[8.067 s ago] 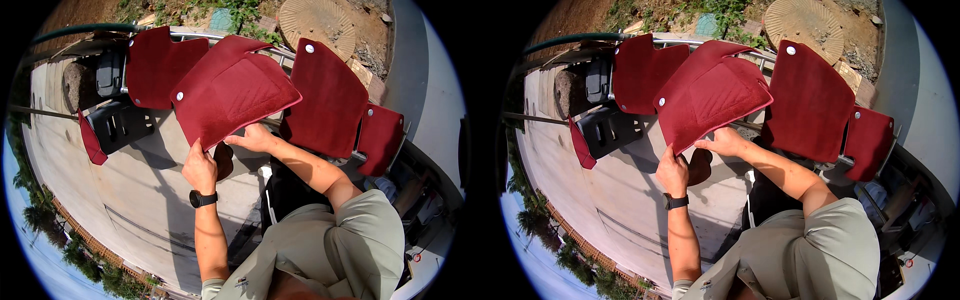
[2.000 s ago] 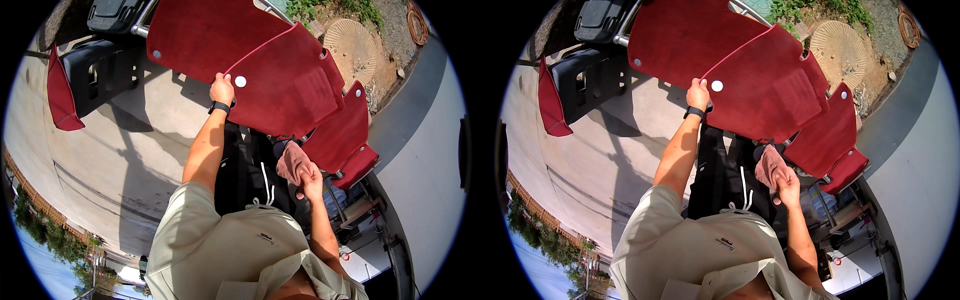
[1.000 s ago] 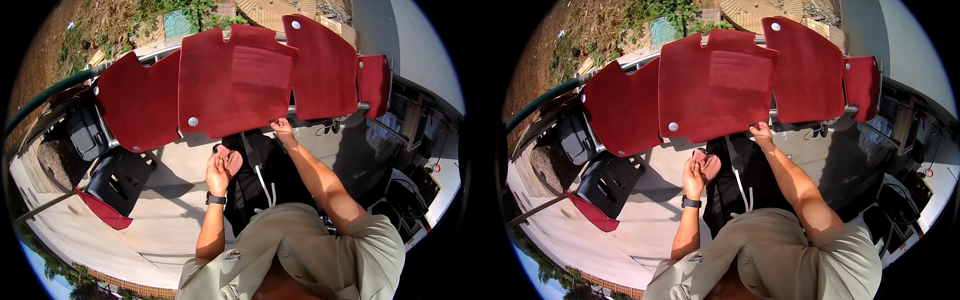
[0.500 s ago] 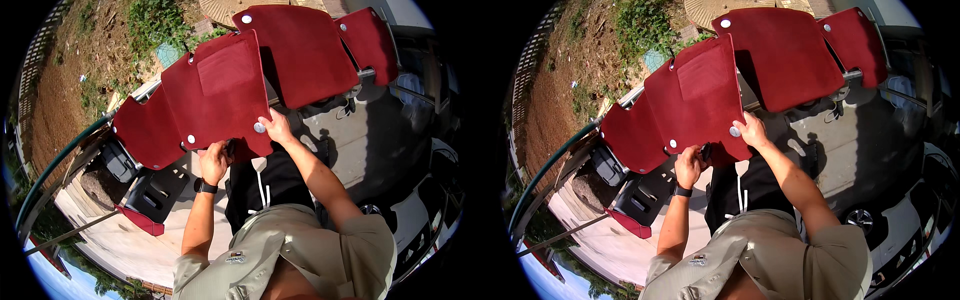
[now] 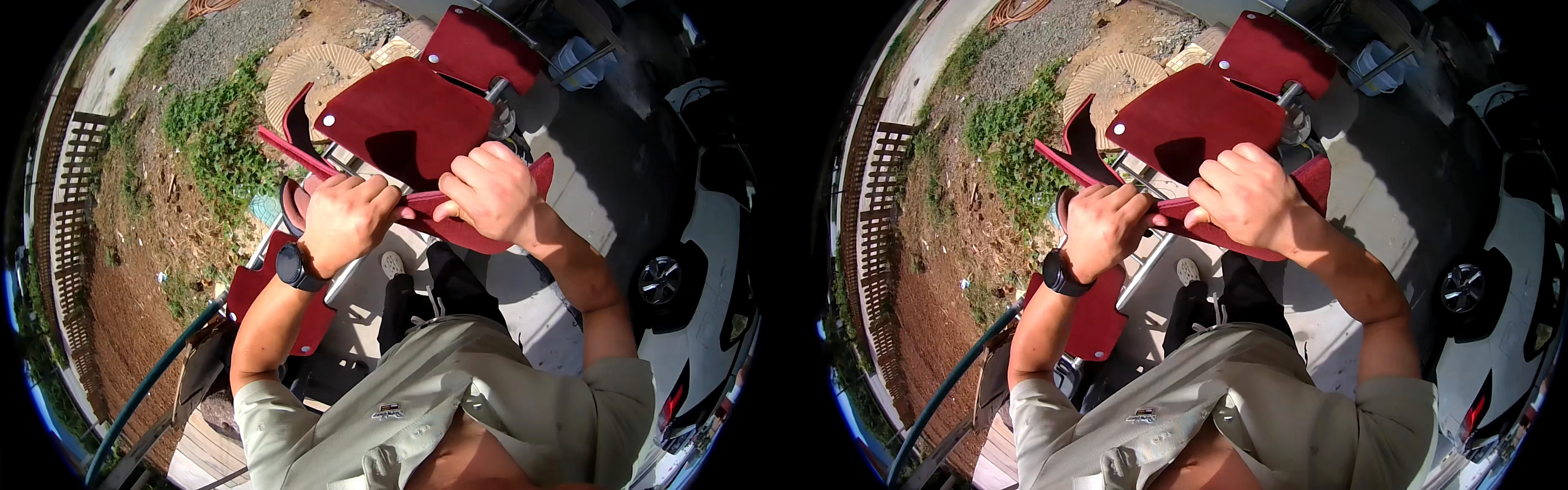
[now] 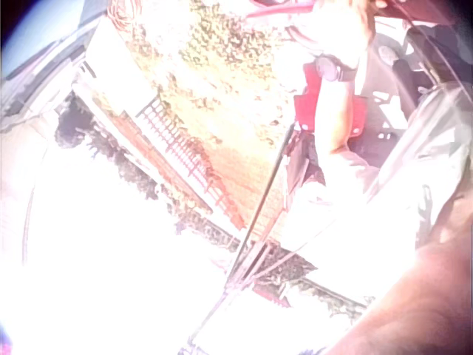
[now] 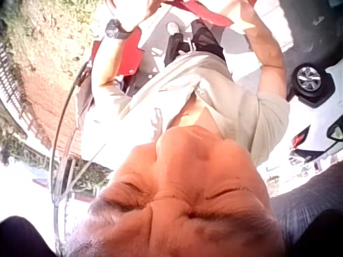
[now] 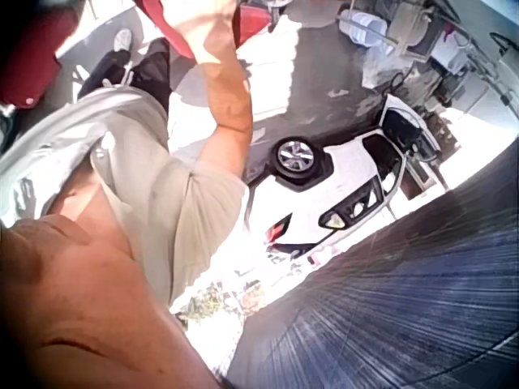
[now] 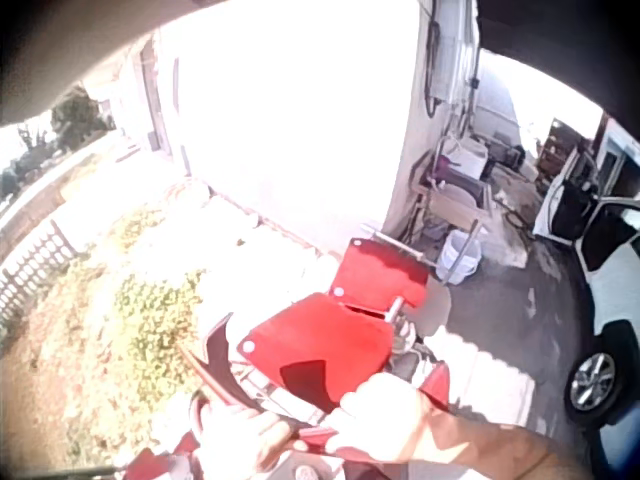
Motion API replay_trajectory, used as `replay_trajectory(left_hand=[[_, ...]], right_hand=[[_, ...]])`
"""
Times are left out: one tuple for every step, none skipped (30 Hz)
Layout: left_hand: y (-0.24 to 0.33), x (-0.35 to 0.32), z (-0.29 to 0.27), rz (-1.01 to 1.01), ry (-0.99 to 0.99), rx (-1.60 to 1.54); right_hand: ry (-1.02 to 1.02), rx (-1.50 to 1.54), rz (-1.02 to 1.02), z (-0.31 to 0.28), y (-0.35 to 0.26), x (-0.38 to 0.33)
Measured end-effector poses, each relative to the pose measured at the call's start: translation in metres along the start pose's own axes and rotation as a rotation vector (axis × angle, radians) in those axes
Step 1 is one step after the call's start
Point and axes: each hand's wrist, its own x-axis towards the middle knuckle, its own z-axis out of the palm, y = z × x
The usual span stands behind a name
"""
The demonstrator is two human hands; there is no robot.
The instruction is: The person installs red car floor mats into a white car. They pick up each mat from a drying rack, unfold it, and place it into the driver and passenger footwells, tucking the edges under the seat and dashboard. The person also wipes the interior door panel and seat with a cloth.
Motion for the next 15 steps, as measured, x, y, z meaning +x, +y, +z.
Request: replay_trajectory(left_hand=[[0.008,0.009,0.002,0.023,0.104,-0.075],[0.019,0.019,-0.001,0.04,0.122,-0.079],[0.033,0.031,-0.002,0.063,0.148,-0.097],[0.046,0.042,-0.004,0.078,0.171,-0.102],[0.058,0.052,-0.005,0.123,0.203,-0.124],[0.072,0.06,-0.004,0.147,0.206,-0.115],[0.085,0.069,-0.005,0.166,0.21,-0.121],[0.098,0.079,-0.005,0.183,0.214,-0.127],[0.11,0.086,-0.004,0.213,0.229,-0.117],[0.121,0.095,0.001,0.247,0.247,-0.12],[0.133,0.102,0.001,0.262,0.231,-0.098],[0.146,0.11,0.002,0.28,0.218,-0.082],[0.159,0.118,0.008,0.281,0.226,-0.087],[0.17,0.125,0.013,0.291,0.23,-0.08],[0.181,0.135,0.02,0.314,0.232,-0.087]], right_hand=[[0.061,-0.075,0.038,-0.014,-0.005,-0.007],[0.121,-0.149,0.073,-0.026,-0.008,-0.016],[0.241,-0.15,0.058,-0.034,-0.009,-0.03],[0.251,-0.173,0.093,-0.048,-0.012,-0.042],[0.262,-0.194,0.127,-0.061,-0.016,-0.056],[0.275,-0.211,0.156,-0.074,-0.019,-0.07],[0.301,-0.222,0.183,-0.084,-0.02,-0.084],[0.316,-0.253,0.214,-0.094,-0.021,-0.098],[0.338,-0.28,0.242,-0.104,-0.021,-0.111],[0.359,-0.308,0.268,-0.114,-0.021,-0.125],[0.366,-0.306,0.294,-0.123,-0.019,-0.14],[0.372,-0.299,0.336,-0.134,-0.015,-0.157],[0.381,-0.289,0.379,-0.144,-0.01,-0.175],[0.391,-0.278,0.421,-0.154,-0.006,-0.193],[0.381,-0.246,0.489,-0.165,-0.003,-0.211]])
